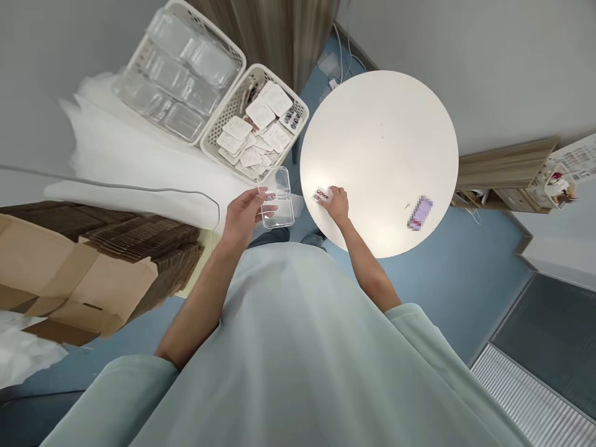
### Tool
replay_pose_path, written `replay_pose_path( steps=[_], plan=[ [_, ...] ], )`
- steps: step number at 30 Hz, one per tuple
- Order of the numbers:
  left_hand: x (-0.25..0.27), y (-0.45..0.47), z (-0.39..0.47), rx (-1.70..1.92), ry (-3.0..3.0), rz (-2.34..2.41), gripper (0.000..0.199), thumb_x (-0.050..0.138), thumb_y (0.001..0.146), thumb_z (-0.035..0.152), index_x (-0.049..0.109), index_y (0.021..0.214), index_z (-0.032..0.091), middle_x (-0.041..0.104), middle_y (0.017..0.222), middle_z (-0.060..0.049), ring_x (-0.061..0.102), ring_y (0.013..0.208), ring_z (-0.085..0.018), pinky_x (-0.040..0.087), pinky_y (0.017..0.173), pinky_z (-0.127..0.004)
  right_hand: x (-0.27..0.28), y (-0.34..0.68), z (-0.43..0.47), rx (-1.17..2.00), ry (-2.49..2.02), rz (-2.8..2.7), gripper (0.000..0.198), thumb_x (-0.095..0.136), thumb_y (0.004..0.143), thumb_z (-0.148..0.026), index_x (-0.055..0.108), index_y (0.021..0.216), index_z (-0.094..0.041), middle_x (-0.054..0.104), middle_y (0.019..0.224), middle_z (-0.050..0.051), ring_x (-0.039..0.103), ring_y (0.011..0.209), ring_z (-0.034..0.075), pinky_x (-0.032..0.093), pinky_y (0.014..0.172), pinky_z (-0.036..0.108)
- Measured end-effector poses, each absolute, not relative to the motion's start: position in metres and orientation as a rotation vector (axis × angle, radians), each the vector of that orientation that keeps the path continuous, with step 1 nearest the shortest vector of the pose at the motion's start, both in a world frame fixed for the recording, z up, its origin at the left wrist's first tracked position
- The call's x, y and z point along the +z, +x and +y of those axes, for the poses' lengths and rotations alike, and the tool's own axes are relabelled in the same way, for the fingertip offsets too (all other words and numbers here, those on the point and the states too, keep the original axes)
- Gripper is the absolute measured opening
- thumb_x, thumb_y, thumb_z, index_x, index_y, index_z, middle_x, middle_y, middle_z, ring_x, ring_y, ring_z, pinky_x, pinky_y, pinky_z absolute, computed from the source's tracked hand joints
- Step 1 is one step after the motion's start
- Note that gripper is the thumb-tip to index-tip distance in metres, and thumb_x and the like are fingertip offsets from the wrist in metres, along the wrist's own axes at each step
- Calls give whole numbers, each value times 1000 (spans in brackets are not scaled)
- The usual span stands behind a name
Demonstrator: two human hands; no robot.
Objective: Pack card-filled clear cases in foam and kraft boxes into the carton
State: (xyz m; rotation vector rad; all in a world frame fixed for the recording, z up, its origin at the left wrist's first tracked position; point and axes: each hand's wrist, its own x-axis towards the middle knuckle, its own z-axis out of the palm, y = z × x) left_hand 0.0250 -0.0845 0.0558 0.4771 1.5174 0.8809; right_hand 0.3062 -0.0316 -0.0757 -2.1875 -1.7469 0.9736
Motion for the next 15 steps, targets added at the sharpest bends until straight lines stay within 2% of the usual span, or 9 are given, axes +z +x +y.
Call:
replay_pose_path(
  steps=[3,6,11,15],
  plan=[
    [56,12,-87,873,484,1498,50,84,89,58,76,123,22,82,126,-12,82,102,-25,66,93,-39,-83,301,-29,954,-2117,-1706,24,68,106,-36,59,100,-15,68,121,9,61,105,10,49,89,22],
    [56,6,-86,874,491,1474,53,85,87,57,76,124,21,83,123,-13,82,102,-25,65,93,-40,-94,301,-31,956,-2184,-1654,27,72,103,-36,53,93,-19,67,119,10,60,106,12,49,89,24],
    [53,10,-77,870,500,1438,48,87,85,54,76,118,21,82,116,-10,82,101,-25,67,94,-40,-106,307,-43,964,-2305,-1643,31,81,95,-27,51,101,-22,66,126,13,63,118,20,49,100,31],
    [51,24,-69,842,507,1402,40,88,87,48,75,115,22,82,111,-8,82,100,-24,67,98,-42,-99,319,-60,1063,-2290,-1550,27,75,97,-19,51,108,-24,70,121,11,66,106,23,52,94,36]
  ],
)
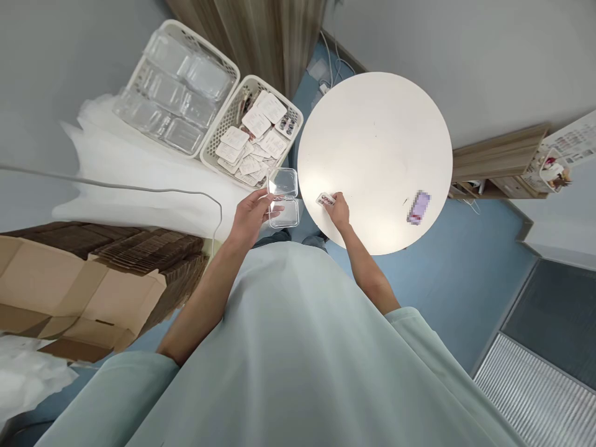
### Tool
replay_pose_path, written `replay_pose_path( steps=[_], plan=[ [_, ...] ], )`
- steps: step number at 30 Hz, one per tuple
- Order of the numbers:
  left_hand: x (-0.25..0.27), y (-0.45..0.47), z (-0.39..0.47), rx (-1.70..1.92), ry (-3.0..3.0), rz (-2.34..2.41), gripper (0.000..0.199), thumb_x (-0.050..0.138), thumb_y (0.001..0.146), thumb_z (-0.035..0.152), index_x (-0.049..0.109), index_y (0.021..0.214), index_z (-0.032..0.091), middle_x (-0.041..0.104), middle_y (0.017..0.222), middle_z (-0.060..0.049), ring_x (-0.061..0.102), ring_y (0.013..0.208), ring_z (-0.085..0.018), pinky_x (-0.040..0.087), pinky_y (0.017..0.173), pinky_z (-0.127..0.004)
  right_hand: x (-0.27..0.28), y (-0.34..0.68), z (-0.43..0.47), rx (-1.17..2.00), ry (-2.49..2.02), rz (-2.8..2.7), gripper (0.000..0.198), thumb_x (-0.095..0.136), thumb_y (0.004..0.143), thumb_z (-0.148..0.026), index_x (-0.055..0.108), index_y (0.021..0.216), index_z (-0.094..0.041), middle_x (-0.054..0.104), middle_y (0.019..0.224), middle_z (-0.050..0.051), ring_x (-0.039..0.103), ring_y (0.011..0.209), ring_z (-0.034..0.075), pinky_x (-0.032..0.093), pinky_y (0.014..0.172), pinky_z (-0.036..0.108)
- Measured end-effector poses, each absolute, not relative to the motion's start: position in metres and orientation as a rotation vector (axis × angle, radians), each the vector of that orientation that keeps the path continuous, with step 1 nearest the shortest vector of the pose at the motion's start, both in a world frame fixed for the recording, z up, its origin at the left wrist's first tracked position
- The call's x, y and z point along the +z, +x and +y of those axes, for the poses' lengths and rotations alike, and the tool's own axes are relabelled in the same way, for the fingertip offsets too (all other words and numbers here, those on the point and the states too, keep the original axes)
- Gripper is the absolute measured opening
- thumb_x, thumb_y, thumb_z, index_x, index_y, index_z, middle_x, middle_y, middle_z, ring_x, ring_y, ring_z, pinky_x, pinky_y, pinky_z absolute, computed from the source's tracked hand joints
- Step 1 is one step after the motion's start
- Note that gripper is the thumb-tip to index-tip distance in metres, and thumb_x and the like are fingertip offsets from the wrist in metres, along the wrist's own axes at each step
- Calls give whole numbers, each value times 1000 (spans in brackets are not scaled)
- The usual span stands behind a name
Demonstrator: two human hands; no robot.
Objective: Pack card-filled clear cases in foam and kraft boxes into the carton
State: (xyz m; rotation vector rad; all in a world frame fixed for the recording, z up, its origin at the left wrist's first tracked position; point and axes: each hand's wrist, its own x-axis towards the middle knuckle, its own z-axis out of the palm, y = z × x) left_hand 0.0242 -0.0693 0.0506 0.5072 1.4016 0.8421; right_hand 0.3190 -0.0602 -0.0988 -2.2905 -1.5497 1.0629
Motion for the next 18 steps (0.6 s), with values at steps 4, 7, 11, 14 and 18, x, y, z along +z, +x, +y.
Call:
replay_pose_path(
  steps=[4,7,11,14,18],
  plan=[
    [47,50,-65,788,526,1326,42,89,87,48,77,118,21,82,115,-10,82,99,-24,66,101,-43,-79,341,-81,1138,-2223,-1458,13,63,103,-21,53,112,-24,72,117,9,67,95,22,53,88,37],
    [45,79,-63,729,554,1272,46,89,88,48,78,122,21,83,121,-12,82,103,-25,66,103,-44,-56,363,-97,1110,-2178,-1384,14,63,105,-31,56,116,-24,73,121,9,66,88,19,54,84,35],
    [45,123,-64,666,578,1204,49,90,87,48,78,126,21,83,126,-14,82,105,-25,66,105,-44,-19,400,-119,969,-2135,-1299,28,62,105,-46,59,121,-24,74,126,10,67,90,18,57,85,34],
    [46,156,-68,627,602,1141,51,90,88,49,78,129,21,83,122,-13,82,104,-24,65,105,-43,7,429,-132,841,-2081,-1229,36,64,103,-54,60,122,-24,75,123,10,67,90,18,59,87,34],
    [49,193,-73,603,643,1090,51,89,89,50,77,129,21,84,112,-12,82,105,-26,66,101,-43,40,457,-141,734,-1945,-1157,44,68,103,-61,62,126,-24,74,117,8,68,88,17,61,87,34]
  ],
)
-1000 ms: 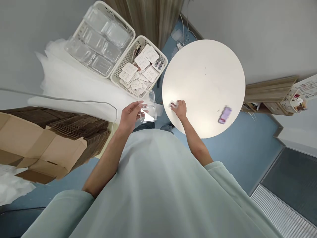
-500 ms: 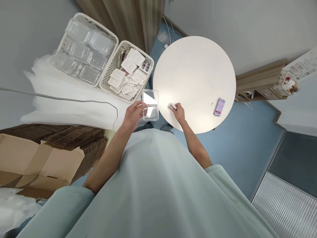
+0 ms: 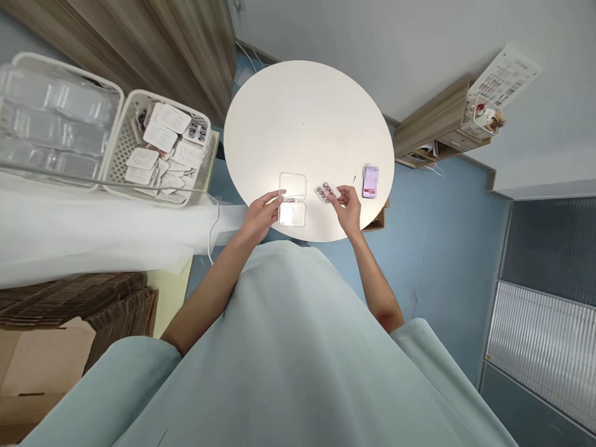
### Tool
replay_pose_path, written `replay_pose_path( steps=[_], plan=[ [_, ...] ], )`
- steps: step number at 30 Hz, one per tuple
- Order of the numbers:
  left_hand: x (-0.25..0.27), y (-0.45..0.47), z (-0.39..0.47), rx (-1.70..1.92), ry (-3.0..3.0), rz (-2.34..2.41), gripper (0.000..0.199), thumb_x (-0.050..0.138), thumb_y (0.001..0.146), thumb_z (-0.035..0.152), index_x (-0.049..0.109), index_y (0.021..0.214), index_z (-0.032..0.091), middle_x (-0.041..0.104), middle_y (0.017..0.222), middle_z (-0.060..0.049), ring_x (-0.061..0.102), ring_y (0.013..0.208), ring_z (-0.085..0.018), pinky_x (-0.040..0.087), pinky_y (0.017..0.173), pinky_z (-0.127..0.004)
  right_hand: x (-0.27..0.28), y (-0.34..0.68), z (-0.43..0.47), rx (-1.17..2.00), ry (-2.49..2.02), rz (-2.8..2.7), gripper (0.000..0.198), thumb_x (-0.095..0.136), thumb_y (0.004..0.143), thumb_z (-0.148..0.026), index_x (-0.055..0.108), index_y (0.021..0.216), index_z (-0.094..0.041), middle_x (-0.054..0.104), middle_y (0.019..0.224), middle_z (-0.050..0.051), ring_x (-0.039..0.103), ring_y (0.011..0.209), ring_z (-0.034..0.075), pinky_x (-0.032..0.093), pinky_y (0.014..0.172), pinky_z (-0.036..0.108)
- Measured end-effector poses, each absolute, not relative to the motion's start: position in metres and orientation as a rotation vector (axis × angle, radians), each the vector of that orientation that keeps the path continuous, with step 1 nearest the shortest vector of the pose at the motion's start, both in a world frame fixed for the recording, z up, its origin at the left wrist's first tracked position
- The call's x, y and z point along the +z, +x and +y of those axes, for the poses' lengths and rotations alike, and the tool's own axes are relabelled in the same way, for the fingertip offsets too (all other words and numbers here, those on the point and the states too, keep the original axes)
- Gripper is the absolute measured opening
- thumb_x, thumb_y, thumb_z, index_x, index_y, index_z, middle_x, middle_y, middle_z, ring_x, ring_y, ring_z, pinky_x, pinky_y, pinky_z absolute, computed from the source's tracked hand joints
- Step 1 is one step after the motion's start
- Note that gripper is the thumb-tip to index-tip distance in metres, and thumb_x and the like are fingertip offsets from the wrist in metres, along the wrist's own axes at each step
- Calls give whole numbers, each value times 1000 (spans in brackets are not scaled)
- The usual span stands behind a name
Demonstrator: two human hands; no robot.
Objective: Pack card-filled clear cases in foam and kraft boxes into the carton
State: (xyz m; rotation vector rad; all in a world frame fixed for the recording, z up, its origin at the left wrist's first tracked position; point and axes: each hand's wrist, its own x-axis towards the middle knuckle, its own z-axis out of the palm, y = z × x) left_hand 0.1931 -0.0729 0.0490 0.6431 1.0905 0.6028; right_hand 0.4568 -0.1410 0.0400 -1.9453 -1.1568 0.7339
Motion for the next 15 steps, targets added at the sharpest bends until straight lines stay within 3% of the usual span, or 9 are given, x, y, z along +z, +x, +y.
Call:
replay_pose_path(
  steps=[9,15],
  plan=[
    [63,254,-75,567,669,1035,42,89,89,42,80,122,19,82,102,-7,79,96,-19,67,101,-40,96,466,-146,940,-1647,-1348,41,79,97,-60,72,117,-25,79,110,4,73,89,18,65,85,35],
    [69,274,-75,533,682,1034,45,87,91,40,76,127,17,84,106,-11,83,99,-23,68,98,-41,96,476,-153,905,-1644,-1576,27,72,106,-43,75,122,-23,78,113,6,72,90,18,65,86,35]
  ],
)
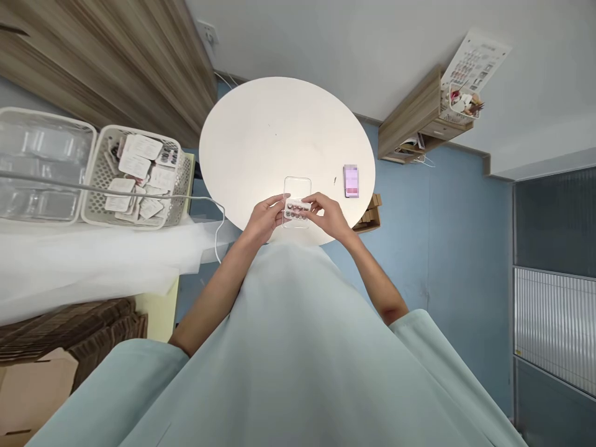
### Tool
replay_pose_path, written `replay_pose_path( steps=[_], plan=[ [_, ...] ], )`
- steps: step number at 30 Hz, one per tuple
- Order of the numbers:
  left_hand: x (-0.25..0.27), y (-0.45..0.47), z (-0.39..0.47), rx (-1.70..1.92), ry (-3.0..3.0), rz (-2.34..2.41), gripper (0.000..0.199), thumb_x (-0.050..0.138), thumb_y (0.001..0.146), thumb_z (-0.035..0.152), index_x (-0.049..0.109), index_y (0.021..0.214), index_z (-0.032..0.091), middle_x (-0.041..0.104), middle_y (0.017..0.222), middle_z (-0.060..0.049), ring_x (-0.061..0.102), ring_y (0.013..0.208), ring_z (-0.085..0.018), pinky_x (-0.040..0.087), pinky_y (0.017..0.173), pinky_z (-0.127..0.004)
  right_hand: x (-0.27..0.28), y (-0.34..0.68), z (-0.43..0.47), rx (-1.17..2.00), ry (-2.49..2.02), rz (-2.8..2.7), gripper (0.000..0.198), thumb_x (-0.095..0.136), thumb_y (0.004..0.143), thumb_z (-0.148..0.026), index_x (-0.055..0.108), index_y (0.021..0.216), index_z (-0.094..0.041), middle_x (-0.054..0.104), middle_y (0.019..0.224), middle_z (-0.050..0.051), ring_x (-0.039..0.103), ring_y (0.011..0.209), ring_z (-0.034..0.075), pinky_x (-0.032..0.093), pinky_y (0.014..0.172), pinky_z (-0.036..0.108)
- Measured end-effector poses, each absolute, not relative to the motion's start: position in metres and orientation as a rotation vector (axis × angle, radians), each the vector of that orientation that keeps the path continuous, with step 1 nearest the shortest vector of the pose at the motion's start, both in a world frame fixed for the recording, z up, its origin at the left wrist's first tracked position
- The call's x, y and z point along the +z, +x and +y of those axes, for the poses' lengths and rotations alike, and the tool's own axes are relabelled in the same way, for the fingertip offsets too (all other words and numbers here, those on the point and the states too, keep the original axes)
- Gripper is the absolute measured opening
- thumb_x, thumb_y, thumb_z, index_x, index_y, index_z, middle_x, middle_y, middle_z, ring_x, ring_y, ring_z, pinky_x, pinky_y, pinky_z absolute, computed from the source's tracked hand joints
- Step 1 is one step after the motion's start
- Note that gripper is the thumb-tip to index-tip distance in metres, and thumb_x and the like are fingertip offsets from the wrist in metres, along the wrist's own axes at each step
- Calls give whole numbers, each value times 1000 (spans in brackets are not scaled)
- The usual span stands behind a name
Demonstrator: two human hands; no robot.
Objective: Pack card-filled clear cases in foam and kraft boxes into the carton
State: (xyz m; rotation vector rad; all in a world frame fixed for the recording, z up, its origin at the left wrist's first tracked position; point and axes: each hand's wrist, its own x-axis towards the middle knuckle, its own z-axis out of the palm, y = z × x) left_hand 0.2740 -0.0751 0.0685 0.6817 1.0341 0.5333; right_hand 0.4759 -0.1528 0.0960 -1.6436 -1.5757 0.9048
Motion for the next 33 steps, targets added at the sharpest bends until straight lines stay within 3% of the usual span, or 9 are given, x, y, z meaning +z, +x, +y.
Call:
replay_pose_path(
  steps=[4,11,20,27,33],
  plan=[
    [72,281,-73,541,689,1017,51,89,90,44,74,129,16,85,109,-14,84,98,-25,69,94,-43,95,482,-157,802,-1674,-1734,24,70,108,-34,75,130,-24,73,121,7,70,95,18,62,85,32],
    [75,284,-74,548,725,1002,57,90,89,50,74,132,16,84,114,-15,84,99,-26,69,94,-43,93,487,-161,636,-1750,-1882,27,71,110,-35,76,135,-27,66,129,10,66,115,23,61,87,33],
    [77,269,-74,548,758,996,58,89,91,50,75,136,16,84,118,-14,83,102,-26,69,93,-41,95,475,-161,616,-1774,-1975,26,69,112,-35,78,136,-30,66,126,11,62,108,25,58,88,36],
    [81,254,-75,526,729,998,54,87,94,47,75,137,16,85,121,-15,83,105,-25,69,94,-40,88,478,-137,717,-1821,-1425,47,68,108,-64,79,133,-26,72,121,9,68,98,21,60,88,36],
    [82,234,-77,485,697,974,57,86,96,46,74,142,15,84,126,-17,82,108,-26,68,96,-41,74,468,-103,1095,-1785,-1064,65,62,100,-84,80,99,-22,79,102,7,70,83,19,58,76,32]
  ],
)
